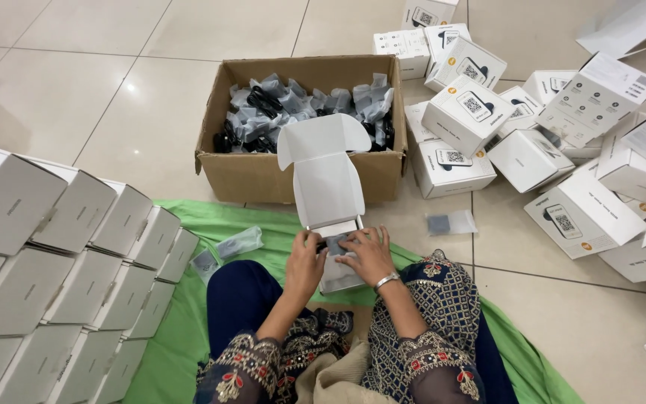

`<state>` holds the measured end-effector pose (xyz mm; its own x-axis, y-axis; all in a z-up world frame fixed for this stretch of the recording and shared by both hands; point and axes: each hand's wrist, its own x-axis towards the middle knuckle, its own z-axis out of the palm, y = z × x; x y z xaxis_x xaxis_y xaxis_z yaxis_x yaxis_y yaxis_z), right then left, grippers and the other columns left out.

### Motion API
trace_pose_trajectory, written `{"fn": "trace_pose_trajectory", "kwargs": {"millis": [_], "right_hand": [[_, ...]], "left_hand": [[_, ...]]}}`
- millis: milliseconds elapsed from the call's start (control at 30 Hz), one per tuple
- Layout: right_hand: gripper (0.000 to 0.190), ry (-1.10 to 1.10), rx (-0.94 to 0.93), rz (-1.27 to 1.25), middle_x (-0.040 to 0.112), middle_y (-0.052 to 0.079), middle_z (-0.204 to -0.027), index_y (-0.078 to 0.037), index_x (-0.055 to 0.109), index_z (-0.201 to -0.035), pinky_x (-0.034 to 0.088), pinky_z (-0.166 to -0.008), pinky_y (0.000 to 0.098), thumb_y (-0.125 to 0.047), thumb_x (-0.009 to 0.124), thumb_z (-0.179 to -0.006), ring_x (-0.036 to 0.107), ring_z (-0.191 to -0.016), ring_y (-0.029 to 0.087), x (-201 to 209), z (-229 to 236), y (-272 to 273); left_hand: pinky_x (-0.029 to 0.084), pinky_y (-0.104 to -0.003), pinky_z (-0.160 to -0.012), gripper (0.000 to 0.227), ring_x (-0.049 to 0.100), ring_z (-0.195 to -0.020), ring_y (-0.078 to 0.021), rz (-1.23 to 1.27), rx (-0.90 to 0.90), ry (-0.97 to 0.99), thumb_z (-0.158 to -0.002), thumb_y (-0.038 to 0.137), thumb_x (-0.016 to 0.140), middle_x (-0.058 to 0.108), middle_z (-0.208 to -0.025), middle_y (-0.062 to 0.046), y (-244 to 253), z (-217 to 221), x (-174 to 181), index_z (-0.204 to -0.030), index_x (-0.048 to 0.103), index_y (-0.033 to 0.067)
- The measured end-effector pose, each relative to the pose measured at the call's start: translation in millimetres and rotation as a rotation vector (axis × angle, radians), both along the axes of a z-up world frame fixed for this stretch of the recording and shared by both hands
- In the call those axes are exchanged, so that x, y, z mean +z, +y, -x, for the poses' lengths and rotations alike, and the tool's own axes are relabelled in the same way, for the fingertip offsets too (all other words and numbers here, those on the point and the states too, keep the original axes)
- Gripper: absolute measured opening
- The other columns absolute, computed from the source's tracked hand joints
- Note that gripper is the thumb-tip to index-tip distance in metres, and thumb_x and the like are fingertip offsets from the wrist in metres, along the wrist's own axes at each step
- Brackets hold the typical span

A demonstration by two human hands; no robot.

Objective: The person unboxes electronic devices, re-boxes them into smaller white boxes, and stacks the boxes.

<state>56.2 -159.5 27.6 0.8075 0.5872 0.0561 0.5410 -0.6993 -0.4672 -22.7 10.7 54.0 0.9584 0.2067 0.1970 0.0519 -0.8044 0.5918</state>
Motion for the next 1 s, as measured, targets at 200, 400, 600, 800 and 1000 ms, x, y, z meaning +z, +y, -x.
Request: {"fn": "trace_pose_trajectory", "kwargs": {"millis": [200,400,600,800,1000], "right_hand": [[0.043,-0.113,-0.099,-0.083,0.066,-0.001,-0.118,-0.015,0.077,-0.109,0.030,-0.118,0.0461,-0.049,0.075,-0.083,0.050,-0.123,0.025,-5,2,8],[0.141,0.001,-0.212,-0.116,0.030,0.021,-0.149,-0.020,0.025,-0.159,0.038,-0.108,0.0511,-0.039,0.101,-0.041,0.042,-0.129,0.041,25,6,8],[0.164,0.177,-0.181,-0.030,0.006,0.023,-0.164,-0.037,-0.007,-0.154,0.055,-0.101,0.0461,-0.021,0.106,-0.038,0.035,-0.143,0.045,14,1,6],[0.151,0.151,-0.194,-0.090,0.012,0.022,-0.164,-0.039,-0.003,-0.156,0.060,-0.093,0.0446,-0.010,0.098,-0.047,0.049,-0.134,0.045,7,-1,5],[0.125,0.149,-0.190,-0.159,0.021,0.023,-0.162,-0.037,0.014,-0.157,0.061,-0.090,0.0446,-0.016,0.092,-0.061,0.064,-0.114,0.045,10,-2,2]], "left_hand": [[0.059,-0.044,-0.078,0.052,0.064,-0.104,-0.0345,0.190,0.078,0.040,-0.088,0.025,0.075,0.053,-0.122,-0.019,7,17,-10,-0.127,0.051,0.0018],[0.058,-0.041,-0.079,0.063,0.069,-0.097,-0.0277,0.300,0.168,0.072,-0.086,0.033,0.078,0.056,-0.127,-0.017,25,-11,-67,-0.134,0.050,0.0029],[0.057,-0.040,-0.077,0.091,0.072,-0.085,-0.0242,0.348,0.129,0.140,-0.081,0.050,0.078,0.054,-0.144,-0.018,47,-32,-83,-0.150,0.040,0.0050],[0.055,-0.035,-0.069,0.104,0.067,-0.075,-0.0194,0.562,-0.008,0.291,-0.078,0.052,0.078,0.064,-0.136,-0.021,59,-40,-78,-0.160,0.030,0.0072],[0.056,-0.034,-0.066,0.089,0.066,-0.074,-0.0189,0.655,0.066,0.247,-0.079,0.051,0.077,0.059,-0.139,-0.017,62,-56,-77,-0.147,0.041,0.0059]]}}
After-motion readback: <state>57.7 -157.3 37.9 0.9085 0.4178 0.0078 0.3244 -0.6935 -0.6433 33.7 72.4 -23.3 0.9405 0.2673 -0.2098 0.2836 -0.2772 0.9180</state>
